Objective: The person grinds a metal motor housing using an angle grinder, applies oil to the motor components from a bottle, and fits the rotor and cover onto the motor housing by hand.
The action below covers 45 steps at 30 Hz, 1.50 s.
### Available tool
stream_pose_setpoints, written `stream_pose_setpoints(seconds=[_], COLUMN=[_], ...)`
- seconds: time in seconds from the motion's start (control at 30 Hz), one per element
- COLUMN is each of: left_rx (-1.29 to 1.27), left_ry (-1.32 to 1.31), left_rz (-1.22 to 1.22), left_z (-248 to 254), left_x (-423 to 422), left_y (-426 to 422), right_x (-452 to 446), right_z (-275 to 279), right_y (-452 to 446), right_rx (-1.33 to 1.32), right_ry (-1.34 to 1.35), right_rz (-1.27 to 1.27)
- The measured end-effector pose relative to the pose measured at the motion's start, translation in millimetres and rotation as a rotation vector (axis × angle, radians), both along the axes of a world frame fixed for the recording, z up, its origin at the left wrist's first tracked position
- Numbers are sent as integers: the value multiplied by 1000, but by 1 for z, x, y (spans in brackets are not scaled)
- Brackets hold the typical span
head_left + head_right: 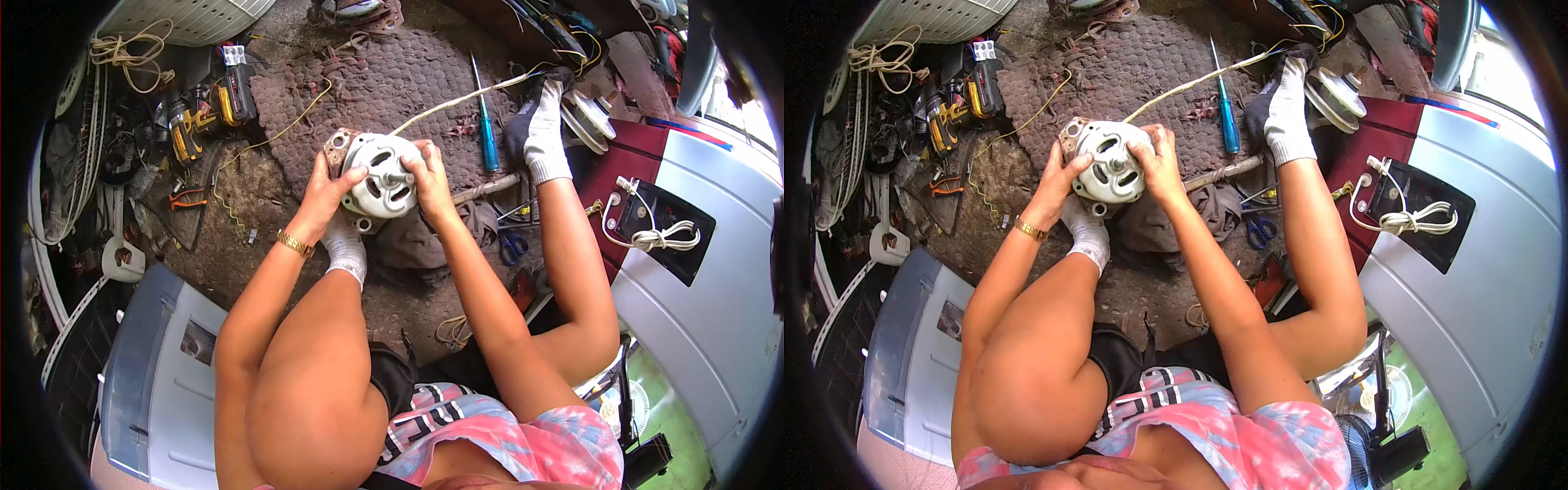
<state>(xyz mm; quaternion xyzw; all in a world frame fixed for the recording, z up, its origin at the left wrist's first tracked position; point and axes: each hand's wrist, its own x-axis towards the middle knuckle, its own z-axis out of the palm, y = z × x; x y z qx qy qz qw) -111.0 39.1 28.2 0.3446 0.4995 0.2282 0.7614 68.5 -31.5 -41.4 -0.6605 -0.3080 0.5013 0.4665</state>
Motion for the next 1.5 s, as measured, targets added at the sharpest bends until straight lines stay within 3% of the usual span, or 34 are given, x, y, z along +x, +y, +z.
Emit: stream_pose_setpoints(seconds=[0.1,0.3,0.4,0.57,0.67,0.7,0.8,0.83,0.87,0.93,0.97,1.07,1.1,1.2,1.23,1.33,1.37,1.4,1.47,1.5], left_rx=[240,550,480,11,-98,-32,-73,-10,197,624,1044,1495,1655,1736,1831,1335,1175,1001,957,891], left_ry=[21,222,192,-54,-99,-4,233,233,519,1094,1217,1191,1154,928,815,554,513,471,44,5], left_rz=[-70,-171,-164,-59,-113,-172,-443,-549,-654,-818,-732,-898,-777,-847,-810,-1121,-1327,-1518,-1451,-1431], left_z=[-3,-6,-20,-53,-63,-58,-34,-15,-7,5,-2,43,36,70,67,50,45,37,1,-8], left_x=[-7,-22,-23,-22,-25,-25,-29,-29,-28,-30,-36,-30,-27,-16,-15,-15,-13,-10,1,17], left_y=[1,4,8,6,12,15,36,46,47,44,41,39,36,22,21,-2,-12,-23,-51,-60], right_x=[-13,-17,-11,2,3,3,7,9,13,21,23,-6,-21,-33,-32,-26,-14,-4,15,13], right_z=[4,1,-5,-23,-21,-19,-1,4,8,29,34,43,48,16,13,46,42,60,67,76], right_y=[-2,7,12,31,40,43,42,36,29,0,-21,-88,-104,-135,-134,-121,-124,-121,-136,-135], right_rx=[263,409,376,281,138,98,-8,20,123,105,-26,-318,-318,-225,-229,-113,-221,-101,-360,-420], right_ry=[-118,-129,-200,-371,-376,-369,-683,-742,-792,-636,-659,-847,-1012,-1369,-1268,-844,-568,-302,44,349], right_rz=[-100,-100,-54,63,132,153,309,292,246,233,389,822,889,978,914,581,445,307,101,-144])
